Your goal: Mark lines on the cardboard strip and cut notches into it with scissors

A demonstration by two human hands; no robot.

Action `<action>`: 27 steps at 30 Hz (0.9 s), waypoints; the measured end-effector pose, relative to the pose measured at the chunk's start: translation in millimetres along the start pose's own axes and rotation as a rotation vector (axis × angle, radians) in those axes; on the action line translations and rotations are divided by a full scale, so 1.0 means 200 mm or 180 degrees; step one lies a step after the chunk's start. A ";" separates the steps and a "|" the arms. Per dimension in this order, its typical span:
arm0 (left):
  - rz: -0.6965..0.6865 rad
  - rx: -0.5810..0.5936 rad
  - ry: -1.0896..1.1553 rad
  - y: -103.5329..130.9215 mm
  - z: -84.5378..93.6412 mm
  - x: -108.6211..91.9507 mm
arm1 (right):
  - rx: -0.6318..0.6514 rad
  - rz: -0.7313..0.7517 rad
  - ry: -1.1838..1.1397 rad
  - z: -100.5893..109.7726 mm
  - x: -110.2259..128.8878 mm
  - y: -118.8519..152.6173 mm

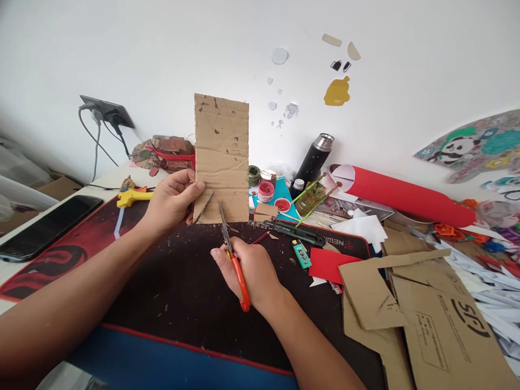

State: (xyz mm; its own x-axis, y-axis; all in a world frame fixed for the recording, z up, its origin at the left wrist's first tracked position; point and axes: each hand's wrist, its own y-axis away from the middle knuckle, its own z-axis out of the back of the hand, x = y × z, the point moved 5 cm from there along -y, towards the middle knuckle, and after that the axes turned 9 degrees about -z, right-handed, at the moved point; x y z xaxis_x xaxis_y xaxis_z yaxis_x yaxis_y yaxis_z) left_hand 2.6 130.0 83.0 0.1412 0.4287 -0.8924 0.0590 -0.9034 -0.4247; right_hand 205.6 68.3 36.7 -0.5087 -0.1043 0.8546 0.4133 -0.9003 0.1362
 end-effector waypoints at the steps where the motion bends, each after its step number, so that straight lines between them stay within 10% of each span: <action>1: 0.0005 0.0009 0.0005 0.00 0.00 0.00 | 0.0004 0.0009 0.0017 0.00 0.01 0.00; 27: 0.0132 0.0007 0.0157 -0.02 0.00 0.00 | 0.0107 0.0016 0.0016 0.01 0.00 0.00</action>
State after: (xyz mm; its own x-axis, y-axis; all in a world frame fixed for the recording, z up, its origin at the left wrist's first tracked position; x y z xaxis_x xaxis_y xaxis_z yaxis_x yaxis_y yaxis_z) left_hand 3.2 133.2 84.6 0.1920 0.3901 -0.9005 0.0500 -0.9203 -0.3880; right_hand 206.9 69.5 37.7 -0.5102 -0.1110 0.8529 0.4410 -0.8851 0.1487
